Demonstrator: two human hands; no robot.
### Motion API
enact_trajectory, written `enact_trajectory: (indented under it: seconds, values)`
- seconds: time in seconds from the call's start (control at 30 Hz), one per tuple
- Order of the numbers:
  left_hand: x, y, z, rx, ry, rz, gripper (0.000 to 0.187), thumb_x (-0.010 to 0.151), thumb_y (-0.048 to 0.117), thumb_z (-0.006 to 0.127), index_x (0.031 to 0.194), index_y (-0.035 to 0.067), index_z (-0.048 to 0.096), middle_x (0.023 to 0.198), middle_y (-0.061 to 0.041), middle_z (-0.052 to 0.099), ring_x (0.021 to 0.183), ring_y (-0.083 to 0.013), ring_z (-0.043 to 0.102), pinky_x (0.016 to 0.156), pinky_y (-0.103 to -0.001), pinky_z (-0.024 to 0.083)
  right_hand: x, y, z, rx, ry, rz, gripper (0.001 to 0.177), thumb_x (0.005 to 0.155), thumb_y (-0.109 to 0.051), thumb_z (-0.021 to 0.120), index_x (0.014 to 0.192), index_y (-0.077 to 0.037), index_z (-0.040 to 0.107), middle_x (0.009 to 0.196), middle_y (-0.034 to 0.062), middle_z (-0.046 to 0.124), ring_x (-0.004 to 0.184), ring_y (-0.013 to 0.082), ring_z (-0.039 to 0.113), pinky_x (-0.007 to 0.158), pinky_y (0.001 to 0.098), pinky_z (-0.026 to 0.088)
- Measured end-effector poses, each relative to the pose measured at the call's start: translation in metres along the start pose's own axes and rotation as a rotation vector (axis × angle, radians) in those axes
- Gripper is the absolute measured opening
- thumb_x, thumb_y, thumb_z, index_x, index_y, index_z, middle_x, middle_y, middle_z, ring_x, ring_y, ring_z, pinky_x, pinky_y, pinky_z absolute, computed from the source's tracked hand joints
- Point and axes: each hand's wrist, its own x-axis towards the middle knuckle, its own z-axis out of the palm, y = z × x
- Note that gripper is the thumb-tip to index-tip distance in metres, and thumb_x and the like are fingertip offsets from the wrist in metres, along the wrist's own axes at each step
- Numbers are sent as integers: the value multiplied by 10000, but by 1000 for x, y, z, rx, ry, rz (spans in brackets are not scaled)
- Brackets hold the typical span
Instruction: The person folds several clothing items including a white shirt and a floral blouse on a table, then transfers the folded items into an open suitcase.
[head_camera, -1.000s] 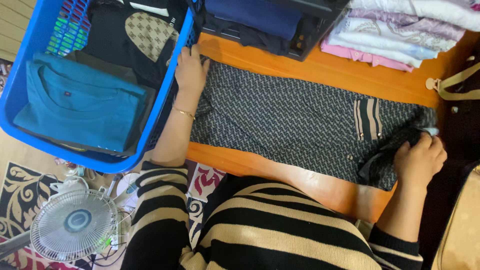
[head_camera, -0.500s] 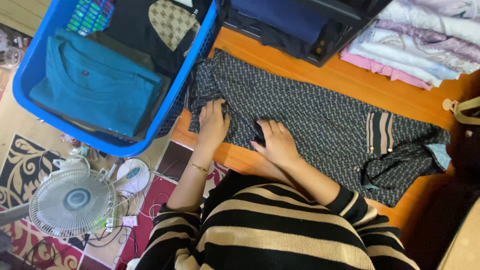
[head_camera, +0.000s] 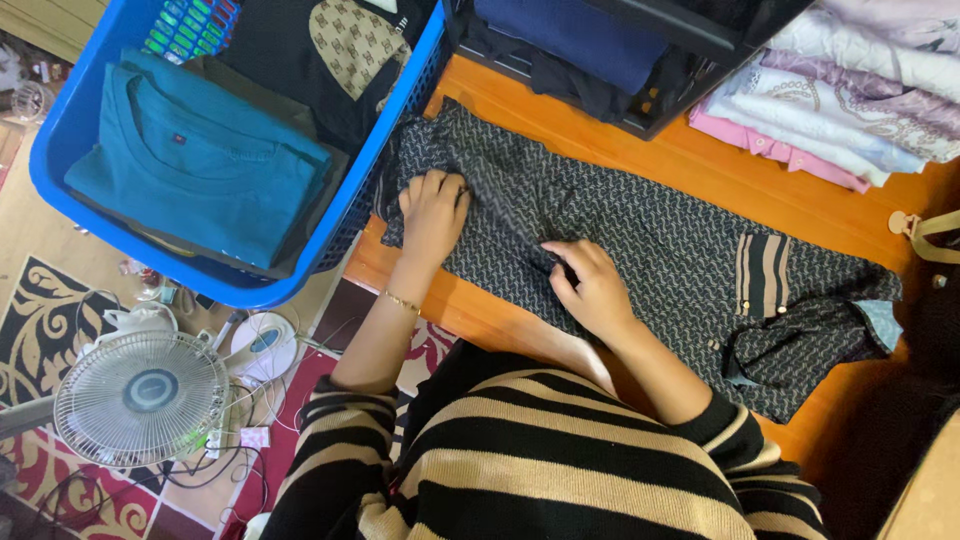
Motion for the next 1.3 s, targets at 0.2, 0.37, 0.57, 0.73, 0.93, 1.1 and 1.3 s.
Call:
enact_trajectory:
  seconds: [0.2,0.37,0.57,0.73,0.93,1.1,1.3]
  values:
    - [12,-17,8,8,-135,-191,364,856,230,710,1187,91,651,1108,-131,659,1073,-374,580,905,-532,410,-1,-6,5,14,-292,-110,444,871,-194,735,1282,-57,635,1105,198,674,998,372,630,894,470,496]
    - [40,-32,14,-175,47,-416,223,988,302,607,1095,116,667,1023,-113,742,1002,-364,696,886,-522,504,-10,19,-13,-14,-104,24,379,935,-178,706,1298,-111,620,1172,158,691,1067,333,661,970,444,527]
    - [72,-31,18,-84,-65,-400,322,956,400,632,928,85,690,978,-193,725,930,-426,685,785,-539,523,-33,87,-44,-363,346,322,611,951,-193,736,1459,27,478,1266,235,571,1183,424,539,1041,529,414]
    - [66,-26,-4,-208,33,-460,279,953,336,615,880,75,682,885,-183,732,858,-420,704,762,-532,547,-52,123,-47,-497,275,492,509,926,-280,782,1339,-64,578,1320,219,567,1241,424,495,1070,558,350]
    - [62,-19,2,191,-69,-540,320,900,318,681,1113,83,639,1162,-179,664,1039,-390,665,821,-532,538,-62,134,-52,-556,346,507,546,962,-362,778,1352,-45,565,1393,266,511,1303,451,434,1089,569,307]
    - [51,18,18,99,28,-295,516,970,260,639,1452,119,520,1473,-122,496,1373,-330,499,1110,-522,450,-74,143,-60,-560,339,547,653,985,-391,734,1476,-24,509,1501,269,464,1413,441,384,1158,586,237]
    - [58,15,47,53,-152,-154,558,1010,334,573,1520,138,457,1596,-114,400,1503,-341,310,1200,-605,213,-95,151,-69,-497,300,576,643,1003,-355,688,1506,-10,482,1580,258,425,1468,457,318,1186,622,170]
